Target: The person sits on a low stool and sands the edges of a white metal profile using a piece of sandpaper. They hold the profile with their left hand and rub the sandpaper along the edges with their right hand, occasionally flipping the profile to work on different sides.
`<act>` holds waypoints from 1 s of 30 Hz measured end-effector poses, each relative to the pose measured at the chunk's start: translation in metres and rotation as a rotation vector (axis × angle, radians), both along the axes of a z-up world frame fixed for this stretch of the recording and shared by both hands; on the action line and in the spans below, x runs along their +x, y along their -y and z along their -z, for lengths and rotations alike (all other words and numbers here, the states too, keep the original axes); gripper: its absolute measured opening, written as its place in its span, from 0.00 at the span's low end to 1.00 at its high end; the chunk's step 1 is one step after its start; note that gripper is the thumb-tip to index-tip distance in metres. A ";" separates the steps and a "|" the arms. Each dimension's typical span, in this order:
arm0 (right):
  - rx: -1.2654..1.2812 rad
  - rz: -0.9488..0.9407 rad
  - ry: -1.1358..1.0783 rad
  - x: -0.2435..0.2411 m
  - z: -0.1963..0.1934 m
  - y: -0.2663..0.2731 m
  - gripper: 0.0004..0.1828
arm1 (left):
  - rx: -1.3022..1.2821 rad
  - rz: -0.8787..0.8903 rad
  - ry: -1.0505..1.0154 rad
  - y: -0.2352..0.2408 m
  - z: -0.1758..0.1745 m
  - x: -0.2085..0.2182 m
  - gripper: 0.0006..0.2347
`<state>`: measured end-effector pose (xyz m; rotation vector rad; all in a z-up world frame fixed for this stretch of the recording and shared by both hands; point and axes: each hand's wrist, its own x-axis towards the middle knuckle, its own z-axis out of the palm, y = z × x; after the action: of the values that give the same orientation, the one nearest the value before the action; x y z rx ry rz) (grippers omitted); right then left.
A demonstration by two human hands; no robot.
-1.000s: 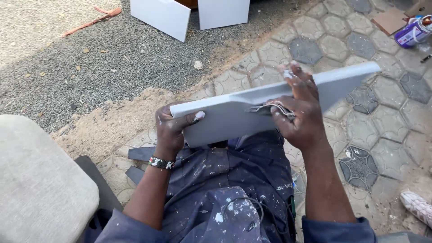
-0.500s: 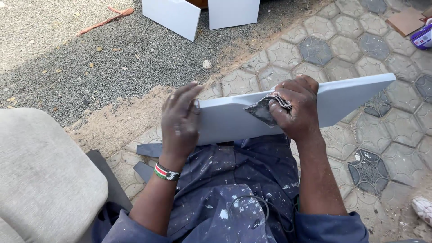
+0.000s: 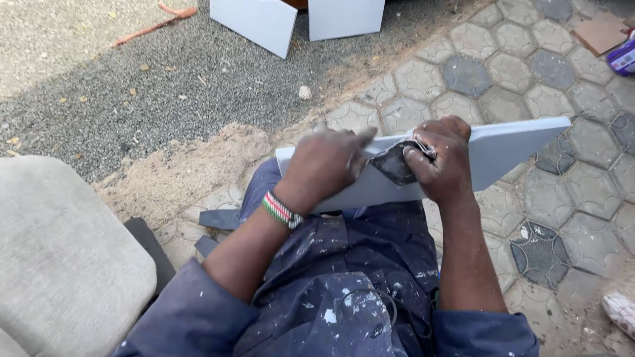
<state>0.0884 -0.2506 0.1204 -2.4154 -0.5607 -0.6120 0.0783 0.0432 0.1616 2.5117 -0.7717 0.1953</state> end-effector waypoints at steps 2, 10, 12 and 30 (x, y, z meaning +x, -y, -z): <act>-0.001 -0.018 0.003 -0.004 -0.006 -0.004 0.12 | 0.053 -0.040 -0.072 0.001 0.014 0.028 0.15; 0.270 0.210 0.067 -0.072 -0.043 -0.033 0.15 | 0.229 -0.086 -0.293 -0.029 0.026 0.049 0.32; 0.564 0.480 0.123 -0.074 -0.024 -0.027 0.13 | 0.208 -0.137 -0.213 -0.023 0.031 0.041 0.28; 0.119 0.465 0.104 -0.077 0.008 -0.084 0.16 | 0.017 -0.149 -0.278 0.014 0.030 0.021 0.12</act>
<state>0.0113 -0.1669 0.1124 -2.4179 0.0079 -0.9379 0.0990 0.0292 0.1320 2.5409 -0.4773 -0.1097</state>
